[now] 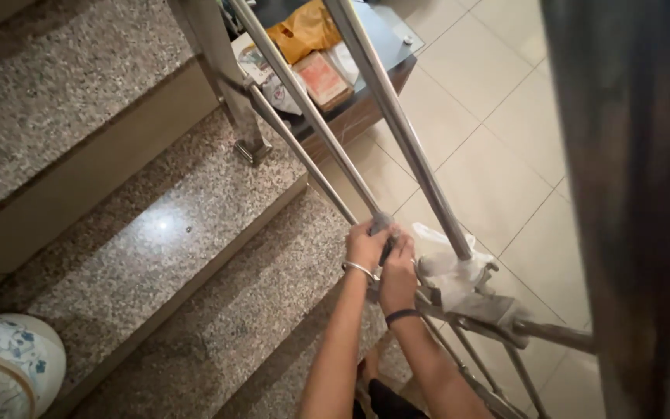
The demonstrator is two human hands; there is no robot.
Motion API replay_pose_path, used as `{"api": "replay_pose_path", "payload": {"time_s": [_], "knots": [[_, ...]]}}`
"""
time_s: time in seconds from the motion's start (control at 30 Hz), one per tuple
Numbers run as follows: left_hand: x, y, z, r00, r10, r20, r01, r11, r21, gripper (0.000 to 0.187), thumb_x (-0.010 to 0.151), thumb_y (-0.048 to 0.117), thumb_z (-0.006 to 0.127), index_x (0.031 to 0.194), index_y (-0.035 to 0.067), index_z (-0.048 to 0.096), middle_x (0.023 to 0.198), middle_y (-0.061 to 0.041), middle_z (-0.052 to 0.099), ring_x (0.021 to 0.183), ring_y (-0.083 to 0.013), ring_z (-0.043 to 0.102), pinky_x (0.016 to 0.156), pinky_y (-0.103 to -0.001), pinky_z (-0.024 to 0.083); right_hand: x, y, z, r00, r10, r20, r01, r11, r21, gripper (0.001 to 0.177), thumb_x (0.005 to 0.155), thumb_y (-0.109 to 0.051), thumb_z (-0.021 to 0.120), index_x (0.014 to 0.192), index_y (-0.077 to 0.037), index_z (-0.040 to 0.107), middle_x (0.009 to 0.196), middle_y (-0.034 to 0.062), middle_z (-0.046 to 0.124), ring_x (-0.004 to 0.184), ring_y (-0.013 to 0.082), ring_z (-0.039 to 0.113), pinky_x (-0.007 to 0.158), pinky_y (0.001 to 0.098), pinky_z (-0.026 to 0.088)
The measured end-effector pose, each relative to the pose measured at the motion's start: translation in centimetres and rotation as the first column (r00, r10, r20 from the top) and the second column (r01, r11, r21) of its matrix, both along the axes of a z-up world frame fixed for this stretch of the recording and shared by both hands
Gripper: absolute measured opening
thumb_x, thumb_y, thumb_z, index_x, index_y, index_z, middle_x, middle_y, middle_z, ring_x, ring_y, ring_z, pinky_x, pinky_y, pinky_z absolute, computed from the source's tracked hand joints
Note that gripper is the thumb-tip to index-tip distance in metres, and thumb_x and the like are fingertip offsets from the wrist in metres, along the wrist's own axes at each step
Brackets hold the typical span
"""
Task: Cleaning a marble staircase and metal railing using a damp cloth and a bucket of water.
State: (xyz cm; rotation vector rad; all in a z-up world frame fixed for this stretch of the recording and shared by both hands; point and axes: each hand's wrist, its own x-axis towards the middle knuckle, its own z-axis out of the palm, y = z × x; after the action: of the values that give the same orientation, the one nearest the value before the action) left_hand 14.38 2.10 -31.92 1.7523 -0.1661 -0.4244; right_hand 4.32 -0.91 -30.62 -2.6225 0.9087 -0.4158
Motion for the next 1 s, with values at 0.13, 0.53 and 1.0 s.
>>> {"api": "replay_pose_path", "payload": {"time_s": [0.13, 0.53, 1.0], "knots": [[-0.7, -1.0, -3.6, 0.993, -0.111, -0.031, 0.107, 0.986, -0.124, 0.032, 0.078, 0.029, 0.084, 0.1, 0.007, 0.081, 0.087, -0.008, 0.08, 0.077, -0.013, 0.072, 0.071, -0.032, 0.057, 0.3, -1.6, -4.1, 0.976, -0.092, -0.199, 0.063, 0.987, -0.146, 0.06, 0.091, -0.002, 0.055, 0.146, 0.01, 0.038, 0.142, 0.0315, 0.051, 0.102, 0.0372, 0.07, 0.08, 0.039, 0.059], [-4.6, 0.3, -11.5, 0.853, -0.392, -0.345, 0.308, 0.911, -0.274, 0.038, 0.085, 0.035, 0.084, 0.101, 0.0, 0.081, 0.082, -0.001, 0.073, 0.073, -0.0075, 0.061, 0.067, -0.027, 0.051, -4.2, -3.9, -8.3, 0.864, -0.058, -0.501, -0.039, 0.983, -0.181, 0.013, 0.092, -0.012, 0.06, 0.093, -0.005, 0.072, 0.084, 0.0146, 0.075, 0.078, 0.0317, 0.077, 0.067, 0.0412, 0.062], [7.1, 6.0, 9.5, 0.928, 0.047, -0.37, -0.233, 0.849, -0.475, 0.033, 0.091, 0.03, 0.077, 0.109, 0.002, 0.077, 0.092, -0.003, 0.077, 0.078, -0.0096, 0.067, 0.072, -0.027, 0.056, 8.2, 2.9, 10.5, 0.927, -0.029, 0.375, -0.108, 0.934, 0.34, 0.035, 0.099, -0.001, 0.056, 0.133, 0.001, 0.063, 0.104, 0.0287, 0.072, 0.092, 0.0409, 0.074, 0.079, 0.0461, 0.058]]}}
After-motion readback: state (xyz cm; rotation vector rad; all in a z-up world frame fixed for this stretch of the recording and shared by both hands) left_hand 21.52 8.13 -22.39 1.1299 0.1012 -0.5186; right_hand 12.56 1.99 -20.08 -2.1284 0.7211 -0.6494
